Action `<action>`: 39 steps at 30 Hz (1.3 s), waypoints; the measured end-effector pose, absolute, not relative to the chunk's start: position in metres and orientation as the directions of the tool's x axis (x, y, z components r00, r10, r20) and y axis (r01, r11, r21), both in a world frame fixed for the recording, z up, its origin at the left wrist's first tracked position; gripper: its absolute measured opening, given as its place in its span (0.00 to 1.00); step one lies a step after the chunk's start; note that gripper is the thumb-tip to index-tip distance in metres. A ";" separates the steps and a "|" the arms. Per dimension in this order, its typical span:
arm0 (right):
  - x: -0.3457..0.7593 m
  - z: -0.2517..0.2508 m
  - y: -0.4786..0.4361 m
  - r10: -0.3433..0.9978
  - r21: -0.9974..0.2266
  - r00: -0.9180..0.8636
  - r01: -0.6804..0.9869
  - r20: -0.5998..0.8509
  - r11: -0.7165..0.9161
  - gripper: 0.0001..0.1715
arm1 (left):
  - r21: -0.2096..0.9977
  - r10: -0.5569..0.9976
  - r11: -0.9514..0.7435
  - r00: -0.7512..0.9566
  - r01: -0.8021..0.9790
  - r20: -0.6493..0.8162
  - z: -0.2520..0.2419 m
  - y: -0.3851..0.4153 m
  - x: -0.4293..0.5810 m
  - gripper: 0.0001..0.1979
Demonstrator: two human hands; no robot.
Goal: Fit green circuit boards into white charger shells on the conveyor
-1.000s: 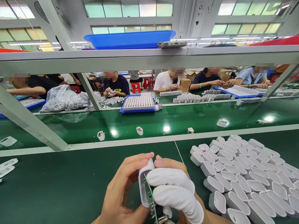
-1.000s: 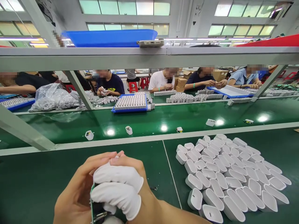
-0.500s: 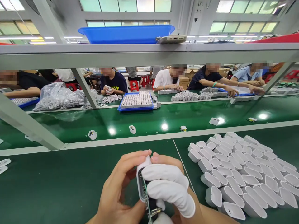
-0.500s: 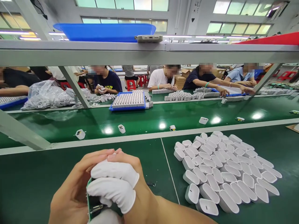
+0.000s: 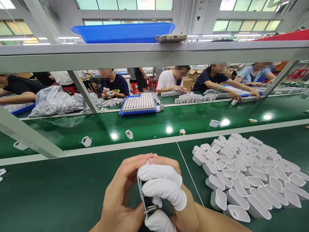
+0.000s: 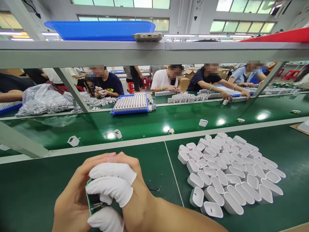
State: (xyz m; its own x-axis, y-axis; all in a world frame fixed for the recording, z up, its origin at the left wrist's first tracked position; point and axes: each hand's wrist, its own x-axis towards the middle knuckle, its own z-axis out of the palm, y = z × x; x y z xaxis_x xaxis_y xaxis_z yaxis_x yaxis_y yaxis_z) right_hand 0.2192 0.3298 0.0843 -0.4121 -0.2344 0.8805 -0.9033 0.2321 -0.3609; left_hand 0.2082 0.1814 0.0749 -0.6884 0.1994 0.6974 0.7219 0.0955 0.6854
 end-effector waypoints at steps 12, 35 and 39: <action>0.218 0.065 0.326 -0.191 -0.910 -0.898 -0.356 0.396 -0.213 0.35 | 0.386 0.202 0.301 -0.454 0.872 0.868 0.059 0.178 0.186 0.28; 0.220 0.064 0.322 -0.140 -0.545 -0.585 -0.802 0.799 0.244 0.37 | 0.416 -0.026 0.400 -0.443 0.817 0.896 0.051 0.185 0.189 0.25; 0.214 0.060 0.318 -0.146 -0.542 -0.568 -0.820 0.810 0.182 0.32 | 0.363 0.017 0.394 -0.401 0.844 0.916 0.047 0.185 0.191 0.27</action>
State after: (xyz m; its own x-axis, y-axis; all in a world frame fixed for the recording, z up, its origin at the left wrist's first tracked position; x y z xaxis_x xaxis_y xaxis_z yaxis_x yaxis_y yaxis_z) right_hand 0.2145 0.3183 0.0605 -0.5678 -0.1463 0.8100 -0.8203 0.1824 -0.5421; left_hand 0.1906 0.1852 0.0475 -0.4014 0.0171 0.9157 0.8443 0.3944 0.3627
